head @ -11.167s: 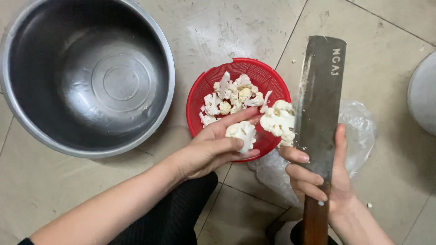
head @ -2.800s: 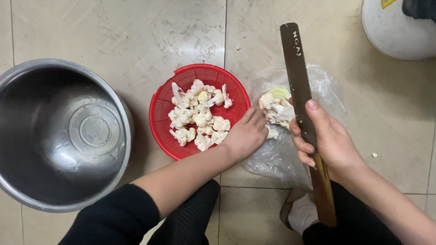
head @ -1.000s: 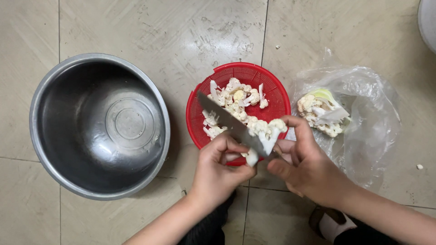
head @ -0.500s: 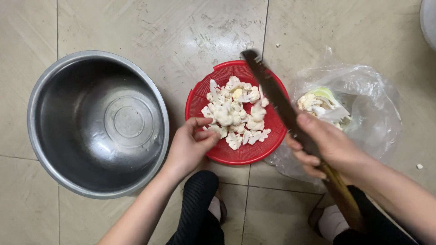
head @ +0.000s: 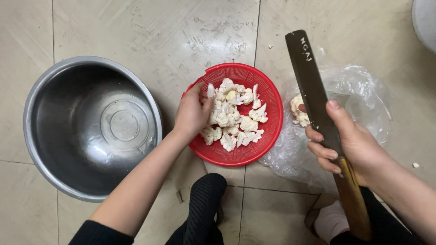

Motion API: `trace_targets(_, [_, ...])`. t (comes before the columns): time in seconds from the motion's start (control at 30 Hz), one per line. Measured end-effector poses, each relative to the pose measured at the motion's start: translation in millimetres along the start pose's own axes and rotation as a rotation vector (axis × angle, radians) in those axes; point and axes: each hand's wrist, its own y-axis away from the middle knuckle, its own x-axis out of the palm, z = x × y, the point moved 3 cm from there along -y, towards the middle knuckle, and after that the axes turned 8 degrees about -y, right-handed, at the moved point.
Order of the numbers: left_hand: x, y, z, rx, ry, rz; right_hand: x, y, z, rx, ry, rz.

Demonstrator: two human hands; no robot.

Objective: Cutting cauliflower florets into smaller pieces using a knife and placing them in a basket

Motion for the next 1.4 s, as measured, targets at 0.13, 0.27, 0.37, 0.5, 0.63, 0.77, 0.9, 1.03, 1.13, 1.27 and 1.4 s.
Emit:
trace_targets(0.13, [-5.5,7.8,-9.6,0.117,-0.023,-0.032,-1.9,3.6,2.3,0.034,-0.009,-0.034])
trace_targets(0.27, [-35.4,19.2,-42.7,-0.107,0.081,0.151,-6.9,3.2,5.8,-0.002,0.000,-0.031])
trace_targets(0.37, [-24.1,15.4,-23.1,-0.135,0.466,0.333,-8.4,4.6,5.7,0.007,-0.027,-0.047])
trace_targets(0.5, [-10.3,18.9,-30.1,0.071,0.166,0.284,-8.3,5.1,4.3,0.017,-0.044,-0.040])
trace_targets(0.63, [30.5,41.4,-25.2,0.142,-0.425,0.287,-9.4,5.5,6.0,0.001,-0.005,-0.048])
trace_targets(0.77, [27.6,74.7,-41.6,0.262,-0.276,0.164,-18.7,2.7,11.1,-0.060,0.004,-0.014])
trace_targets(0.9, [3.8,90.0,-56.6,0.235,-0.094,0.253,-26.8,2.8,21.3,-0.136,0.051,-0.018])
trace_targets(1.03, [-12.7,80.2,-45.6,0.119,-0.072,0.092,-36.9,3.4,26.5,-0.143,0.007,-0.033])
trace_targets(1.13, [-21.0,77.1,-46.3,0.104,-0.162,0.030,-47.2,5.2,34.2,-0.162,0.025,-0.055])
trace_targets(1.27, [-22.6,81.6,-58.8,0.219,-0.248,-0.019,-63.0,3.7,41.3,-0.224,0.012,-0.067])
trace_targets(1.4, [-22.5,88.6,-70.4,0.216,-0.227,0.064,-77.2,0.7,37.6,-0.201,-0.048,-0.152])
